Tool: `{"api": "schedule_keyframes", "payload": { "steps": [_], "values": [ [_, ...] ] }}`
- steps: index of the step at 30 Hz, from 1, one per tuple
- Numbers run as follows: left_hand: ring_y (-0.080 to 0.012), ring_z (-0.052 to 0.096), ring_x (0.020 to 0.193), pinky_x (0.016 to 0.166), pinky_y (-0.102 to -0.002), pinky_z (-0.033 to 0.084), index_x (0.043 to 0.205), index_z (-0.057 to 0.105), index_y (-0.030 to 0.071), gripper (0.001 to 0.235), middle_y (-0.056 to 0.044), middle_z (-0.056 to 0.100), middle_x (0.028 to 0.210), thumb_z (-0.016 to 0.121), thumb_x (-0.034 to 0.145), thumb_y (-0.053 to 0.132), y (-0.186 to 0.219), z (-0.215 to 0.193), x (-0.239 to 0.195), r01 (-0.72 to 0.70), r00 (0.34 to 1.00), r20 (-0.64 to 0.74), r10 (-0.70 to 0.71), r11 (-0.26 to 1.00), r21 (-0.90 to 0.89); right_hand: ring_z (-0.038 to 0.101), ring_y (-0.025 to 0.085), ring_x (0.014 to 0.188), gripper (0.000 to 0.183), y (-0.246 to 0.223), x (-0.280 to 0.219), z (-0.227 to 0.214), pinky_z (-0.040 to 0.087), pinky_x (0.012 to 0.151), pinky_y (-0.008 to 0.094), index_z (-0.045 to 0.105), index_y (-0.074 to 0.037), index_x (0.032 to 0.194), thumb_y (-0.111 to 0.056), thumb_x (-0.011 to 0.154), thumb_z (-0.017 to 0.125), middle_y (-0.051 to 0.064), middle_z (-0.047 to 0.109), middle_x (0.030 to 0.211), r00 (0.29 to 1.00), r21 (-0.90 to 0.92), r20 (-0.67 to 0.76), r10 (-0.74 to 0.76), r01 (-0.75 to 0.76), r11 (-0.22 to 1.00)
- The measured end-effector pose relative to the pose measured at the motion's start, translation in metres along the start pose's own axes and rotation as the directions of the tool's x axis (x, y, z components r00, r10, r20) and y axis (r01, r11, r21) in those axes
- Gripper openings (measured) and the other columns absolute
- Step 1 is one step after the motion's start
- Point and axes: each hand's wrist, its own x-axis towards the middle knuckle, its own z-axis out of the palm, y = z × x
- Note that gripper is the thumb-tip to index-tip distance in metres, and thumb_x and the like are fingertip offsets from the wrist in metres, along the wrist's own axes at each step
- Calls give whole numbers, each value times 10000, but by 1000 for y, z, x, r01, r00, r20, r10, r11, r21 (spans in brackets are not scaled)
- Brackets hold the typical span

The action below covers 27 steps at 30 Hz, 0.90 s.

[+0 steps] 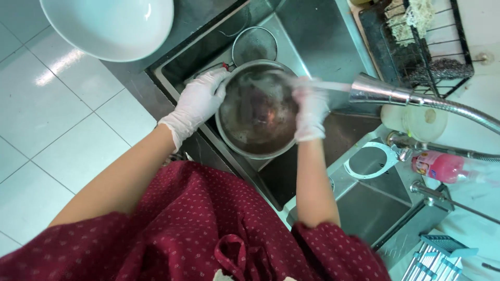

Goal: Washing and cleaning an animal liver in a kitchen sink using water and liquid from a bottle, including trimming with scissors.

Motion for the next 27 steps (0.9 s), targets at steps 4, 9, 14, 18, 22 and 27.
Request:
{"api": "schedule_keyframes", "payload": {
  "steps": [4, 9, 14, 18, 22, 27],
  "values": [
    [-351, 685, 1093, 955, -439, 560, 1233, 687, 75, 270, -157, 687, 1280, 596, 980, 105, -3, -12, -3, -263, 961, -51, 272, 954, 144, 622, 265, 1169, 829, 63, -11, 37, 499, 1010, 396, 325, -148, 1518, -236, 807, 740, 139, 565, 1346, 971, -603, 48, 235, -159, 781],
    [-343, 696, 1039, 895, -439, 569, 1191, 691, 75, 275, -139, 711, 1236, 609, 932, 115, 3, -14, -3, -313, 945, -41, 323, 936, 159, 167, 460, 1496, 821, 63, -70, 110, 282, 1077, 709, 238, -322, 1597, -408, 920, 694, 123, 180, 1667, 853, -908, 401, 335, 419, 20],
    [-321, 702, 1045, 906, -422, 572, 1205, 694, 89, 284, -124, 718, 1206, 607, 936, 120, 10, -22, 1, -267, 961, -31, 273, 955, 131, 86, 286, 1585, 951, 46, -67, 108, 273, 1143, 692, 270, -355, 1569, -437, 776, 789, 39, 86, 1697, 844, -937, 317, 433, 350, 3],
    [-311, 700, 1038, 901, -420, 561, 1220, 689, 92, 292, -106, 723, 1200, 607, 944, 132, 12, -22, 0, -235, 972, 13, 236, 963, 128, 351, 418, 1377, 882, 100, -47, 61, 400, 1060, 565, 337, -340, 1580, -322, 808, 764, 177, 293, 1557, 891, -959, 278, 358, 278, 53],
    [-304, 696, 1056, 925, -415, 558, 1224, 689, 108, 291, -104, 720, 1187, 610, 947, 152, 10, -20, -3, -214, 976, -9, 216, 970, 115, 665, 349, 1146, 414, 127, -27, 43, 521, 954, 418, 677, -170, 1263, -162, 850, 698, 142, 724, 1201, 969, -864, 244, 23, 207, 459],
    [-324, 694, 1056, 926, -415, 558, 1229, 695, 125, 294, -108, 717, 1178, 596, 955, 168, 14, -24, 5, -147, 988, -27, 149, 988, 52, 612, 208, 813, 84, 95, 11, 57, 503, 769, 340, 702, -114, 982, -168, 956, 643, 93, 671, 877, 899, -703, 111, 423, -230, 673]
  ]
}}
